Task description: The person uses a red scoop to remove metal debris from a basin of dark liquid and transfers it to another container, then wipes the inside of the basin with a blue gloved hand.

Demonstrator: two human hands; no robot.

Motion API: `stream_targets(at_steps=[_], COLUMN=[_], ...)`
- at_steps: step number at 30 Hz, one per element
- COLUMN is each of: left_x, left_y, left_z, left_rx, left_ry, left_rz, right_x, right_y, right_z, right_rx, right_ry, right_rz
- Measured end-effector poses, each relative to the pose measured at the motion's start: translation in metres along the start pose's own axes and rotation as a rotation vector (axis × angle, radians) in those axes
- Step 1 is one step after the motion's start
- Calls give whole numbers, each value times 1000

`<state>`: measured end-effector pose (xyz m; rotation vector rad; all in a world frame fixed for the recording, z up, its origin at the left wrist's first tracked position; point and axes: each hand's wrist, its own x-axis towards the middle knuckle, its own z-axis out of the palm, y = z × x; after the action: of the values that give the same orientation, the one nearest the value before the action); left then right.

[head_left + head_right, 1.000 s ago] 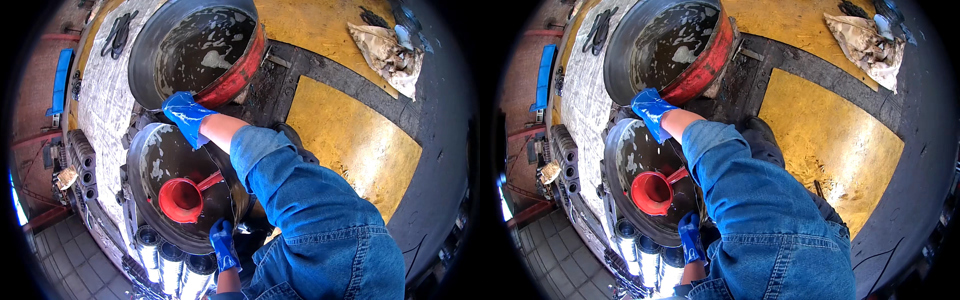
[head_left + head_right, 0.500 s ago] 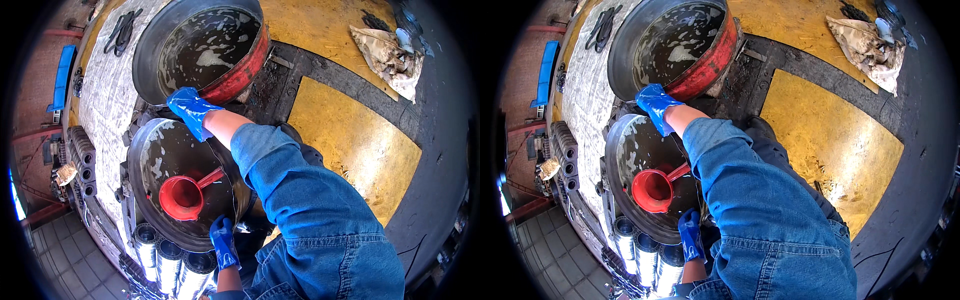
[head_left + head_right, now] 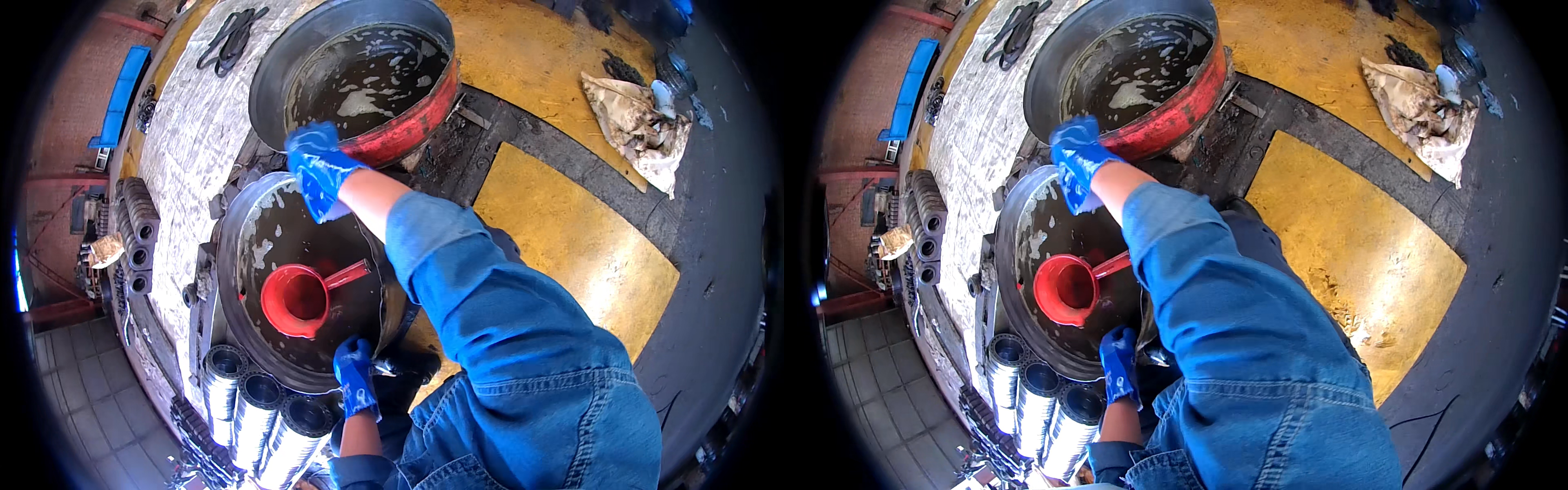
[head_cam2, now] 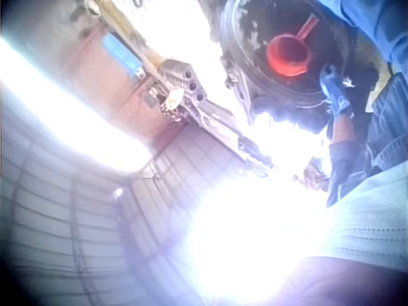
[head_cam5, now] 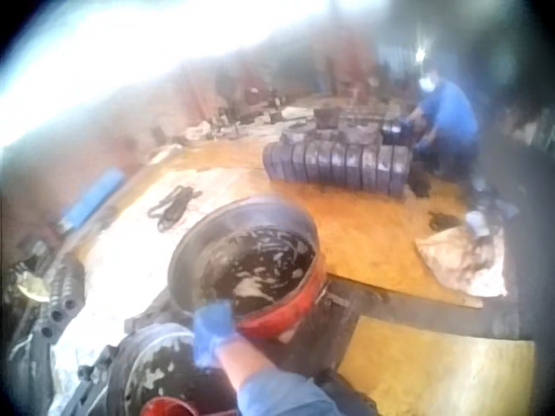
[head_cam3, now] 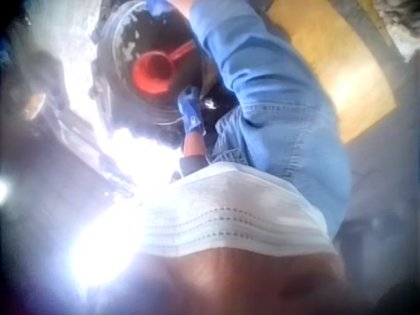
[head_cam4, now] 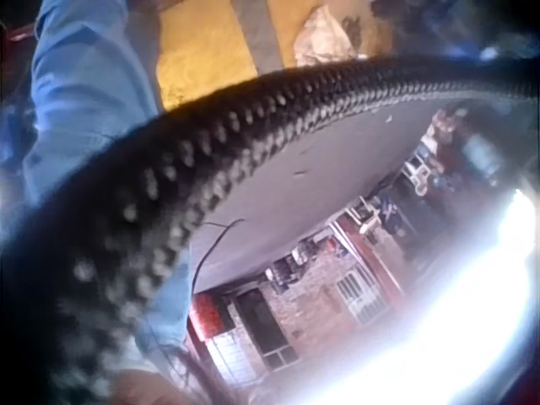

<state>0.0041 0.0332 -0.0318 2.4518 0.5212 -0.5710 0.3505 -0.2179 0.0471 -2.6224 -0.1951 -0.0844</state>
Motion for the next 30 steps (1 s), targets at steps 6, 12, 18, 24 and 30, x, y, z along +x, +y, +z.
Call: stream_targets(at_steps=[6,12,18,24,30], left_x=[8,1,-6,-12,-14], left_y=[-11,11,23,18,41], left_z=[0,-2,-3,-3,-4], left_rx=[25,82,70,64,120], left_ry=[41,56,128,142,196], left_rz=[-10,-76,-70,-106,-129], right_x=[-113,-143,-156,-153,-130], right_y=[-85,-93,-82,-96,-61], right_z=[80,52,35,69,143], right_rx=[-126,181,-37,-103,423], right_ry=[410,-470,-720,-921,-1070], right_rz=[-890,-197,-30,51,79])
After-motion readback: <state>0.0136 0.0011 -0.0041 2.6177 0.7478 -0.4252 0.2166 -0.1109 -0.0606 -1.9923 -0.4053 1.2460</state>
